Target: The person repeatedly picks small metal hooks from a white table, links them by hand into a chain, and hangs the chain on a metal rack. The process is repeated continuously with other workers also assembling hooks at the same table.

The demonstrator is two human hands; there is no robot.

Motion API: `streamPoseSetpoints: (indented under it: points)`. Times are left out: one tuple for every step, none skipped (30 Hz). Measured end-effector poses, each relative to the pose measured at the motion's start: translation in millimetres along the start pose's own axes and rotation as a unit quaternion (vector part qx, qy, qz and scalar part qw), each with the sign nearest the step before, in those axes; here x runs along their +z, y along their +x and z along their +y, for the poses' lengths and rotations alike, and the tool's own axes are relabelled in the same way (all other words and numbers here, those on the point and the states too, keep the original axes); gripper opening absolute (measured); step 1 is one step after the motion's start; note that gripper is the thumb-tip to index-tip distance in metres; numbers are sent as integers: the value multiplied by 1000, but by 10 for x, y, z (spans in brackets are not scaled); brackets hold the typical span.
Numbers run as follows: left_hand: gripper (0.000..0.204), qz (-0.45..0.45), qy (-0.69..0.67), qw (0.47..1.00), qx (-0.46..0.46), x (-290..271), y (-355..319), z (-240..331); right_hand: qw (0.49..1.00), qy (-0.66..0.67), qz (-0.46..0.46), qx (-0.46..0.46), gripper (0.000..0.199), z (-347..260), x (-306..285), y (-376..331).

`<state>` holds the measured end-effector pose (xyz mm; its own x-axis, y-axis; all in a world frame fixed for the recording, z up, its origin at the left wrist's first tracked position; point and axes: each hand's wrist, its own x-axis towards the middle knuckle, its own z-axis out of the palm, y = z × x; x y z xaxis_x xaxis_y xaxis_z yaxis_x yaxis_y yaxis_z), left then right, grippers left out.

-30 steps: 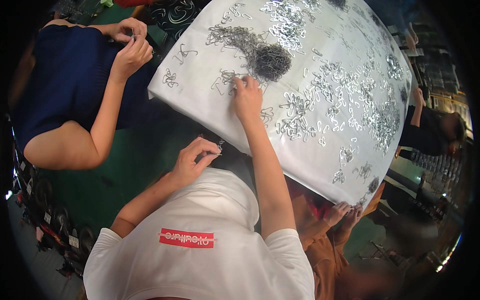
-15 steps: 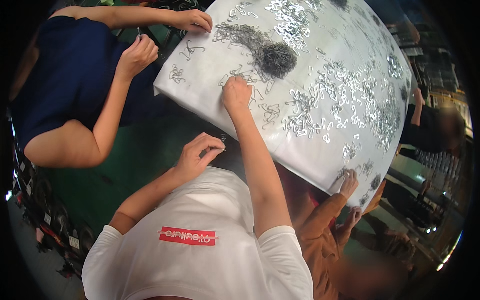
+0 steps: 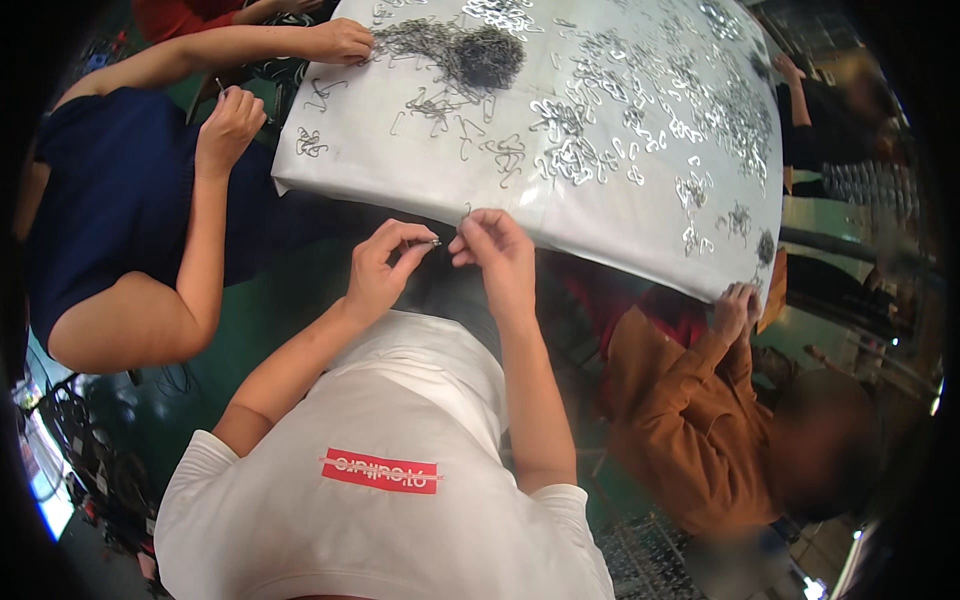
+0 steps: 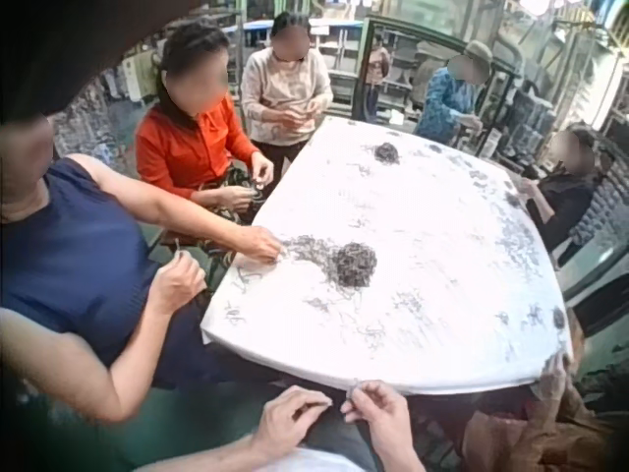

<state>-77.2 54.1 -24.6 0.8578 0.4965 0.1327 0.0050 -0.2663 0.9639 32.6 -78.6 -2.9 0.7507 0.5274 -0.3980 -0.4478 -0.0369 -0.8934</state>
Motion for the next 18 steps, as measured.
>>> streamPoseSetpoints:
  points:
    - [13,-5,-1,1000,17,3,12,-2,1000,14,13,6,13,13,26,-124]
    - [13,-13,-4,1000,14,7,11,2,1000,25,2,-1,10,31,45,-216]
    - [14,-19,-7,1000,9,15,9,9,999,38,10,-8,10,60,70,-284]
    - [15,-24,-10,1000,4,23,7,16,998,51,15,-15,11,94,93,-330]
    - [17,-26,-17,999,11,37,7,23,998,54,24,-30,12,125,107,-354]
    - [18,-27,-24,999,17,55,6,30,997,56,31,-44,12,158,119,-369]
    - [19,-27,-29,999,22,72,4,38,996,58,38,-58,12,183,119,-377]
    - [20,-32,-27,999,26,88,-2,46,996,53,49,-59,12,200,106,-382]
    - [21,-37,-25,999,30,105,-8,54,995,48,60,-60,11,215,89,-384]
    - [21,-42,-24,998,33,121,-13,59,995,42,71,-61,10,231,70,-385]
    - [22,-48,-25,998,30,141,-18,62,994,48,78,-64,9,250,52,-387]
    - [22,-55,-27,998,28,170,-21,64,993,54,85,-67,9,273,38,-384]
    - [22,-61,-27,997,25,203,-22,61,992,58,92,-69,8,297,21,-376]
    - [22,-63,-36,997,29,236,-31,59,989,45,100,-102,7,320,2,-375]
    - [23,-66,-43,996,33,273,-43,54,985,30,109,-134,6,345,-17,-378]
    - [23,-67,-52,996,38,316,-34,36,979,13,118,-166,6,364,-46,-379]
    - [24,-66,-29,995,65,343,0,2,978,32,111,-175,6,378,-80,-386]
    - [25,-64,-8,994,93,352,47,-48,976,50,104,-186,7,392,-116,-402]
